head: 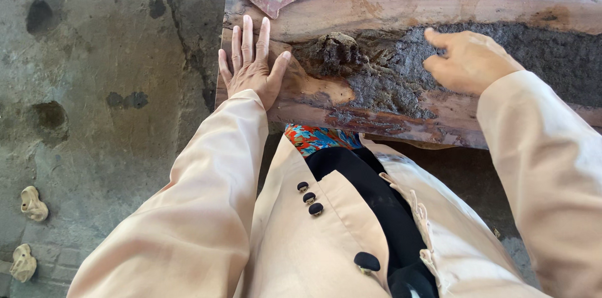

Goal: The person uses their right index finger to press and spread a dark paste into a groove on a wooden plank. The left hand rests on the plank for stability. The paste is worked into the groove repeatedly without a visible final state.

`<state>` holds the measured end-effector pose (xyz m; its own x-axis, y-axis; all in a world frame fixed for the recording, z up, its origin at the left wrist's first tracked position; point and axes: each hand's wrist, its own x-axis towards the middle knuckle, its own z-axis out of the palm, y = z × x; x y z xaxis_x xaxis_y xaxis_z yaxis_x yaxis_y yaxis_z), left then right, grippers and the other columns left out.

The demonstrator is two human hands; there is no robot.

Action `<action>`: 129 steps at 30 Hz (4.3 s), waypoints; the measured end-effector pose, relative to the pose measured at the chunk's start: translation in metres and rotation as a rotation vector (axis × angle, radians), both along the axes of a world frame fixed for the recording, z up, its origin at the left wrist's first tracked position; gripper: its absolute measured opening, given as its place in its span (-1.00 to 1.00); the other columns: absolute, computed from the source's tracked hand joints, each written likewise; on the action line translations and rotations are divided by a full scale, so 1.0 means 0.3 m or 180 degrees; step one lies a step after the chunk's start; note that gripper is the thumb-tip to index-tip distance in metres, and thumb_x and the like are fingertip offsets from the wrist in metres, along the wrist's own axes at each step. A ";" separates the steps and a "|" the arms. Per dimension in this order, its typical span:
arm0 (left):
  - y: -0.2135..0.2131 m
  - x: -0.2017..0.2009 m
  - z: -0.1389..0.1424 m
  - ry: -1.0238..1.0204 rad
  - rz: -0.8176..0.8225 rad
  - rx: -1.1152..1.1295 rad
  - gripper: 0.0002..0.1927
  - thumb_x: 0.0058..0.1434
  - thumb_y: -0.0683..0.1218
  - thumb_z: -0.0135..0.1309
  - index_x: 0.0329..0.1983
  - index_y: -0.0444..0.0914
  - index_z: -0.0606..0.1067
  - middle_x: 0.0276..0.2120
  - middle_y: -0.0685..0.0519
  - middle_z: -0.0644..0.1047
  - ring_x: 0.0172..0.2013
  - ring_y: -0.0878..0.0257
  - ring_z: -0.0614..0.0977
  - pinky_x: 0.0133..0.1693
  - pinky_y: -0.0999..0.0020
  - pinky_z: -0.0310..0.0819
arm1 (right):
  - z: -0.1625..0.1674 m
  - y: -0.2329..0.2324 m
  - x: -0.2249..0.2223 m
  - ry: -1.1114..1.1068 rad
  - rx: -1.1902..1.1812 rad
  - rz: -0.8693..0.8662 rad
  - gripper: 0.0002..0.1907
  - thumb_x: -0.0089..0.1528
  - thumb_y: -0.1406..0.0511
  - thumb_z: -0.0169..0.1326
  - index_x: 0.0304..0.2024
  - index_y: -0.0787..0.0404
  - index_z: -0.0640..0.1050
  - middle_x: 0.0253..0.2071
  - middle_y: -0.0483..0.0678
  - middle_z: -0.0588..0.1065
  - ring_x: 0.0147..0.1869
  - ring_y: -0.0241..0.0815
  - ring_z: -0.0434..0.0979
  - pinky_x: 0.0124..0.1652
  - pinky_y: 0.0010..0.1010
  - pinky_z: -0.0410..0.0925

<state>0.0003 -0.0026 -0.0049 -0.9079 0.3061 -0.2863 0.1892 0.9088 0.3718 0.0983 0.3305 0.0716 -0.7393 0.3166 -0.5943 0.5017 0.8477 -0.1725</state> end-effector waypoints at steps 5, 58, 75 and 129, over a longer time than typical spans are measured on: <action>0.003 -0.002 -0.002 -0.0005 0.0012 -0.0014 -0.20 0.39 0.39 -0.25 0.62 0.20 -0.16 0.60 0.20 -0.30 0.57 0.22 -0.31 0.45 -0.09 -0.61 | -0.077 -0.015 -0.007 0.0130 -0.0174 0.0044 -0.14 0.26 0.14 0.01 0.56 0.14 0.06 0.32 0.30 0.38 0.42 0.25 0.31 0.37 -0.11 0.14; 0.003 -0.015 0.002 -0.0041 0.0003 0.0005 -0.23 0.42 0.40 -0.28 0.62 0.22 -0.17 0.60 0.22 -0.32 0.57 0.23 -0.32 0.45 -0.07 -0.62 | 0.032 -0.177 0.082 -0.0237 0.0074 0.0812 -0.24 0.19 0.12 0.02 0.48 -0.15 0.23 0.14 0.10 0.55 0.21 0.18 0.54 0.17 0.01 0.37; -0.002 -0.009 -0.020 0.0149 0.0012 0.0230 -0.26 0.43 0.39 -0.31 0.62 0.20 -0.09 0.61 0.22 -0.25 0.58 0.24 -0.26 0.48 -0.02 -0.61 | 0.015 -0.356 -0.049 0.0300 0.0315 0.0820 -0.17 0.24 0.17 0.00 0.55 -0.40 0.09 -0.04 0.23 0.57 0.01 0.31 0.59 0.04 0.07 0.41; 0.005 -0.008 0.010 0.0000 -0.0012 0.0056 -0.25 0.45 0.40 -0.35 0.63 0.20 -0.17 0.61 0.23 -0.33 0.58 0.24 -0.33 0.47 -0.06 -0.65 | 0.077 -0.263 0.116 -0.0191 0.0544 0.1109 -0.32 0.25 0.20 -0.04 0.46 -0.08 0.29 -0.13 0.16 0.62 -0.04 0.22 0.64 -0.08 0.06 0.45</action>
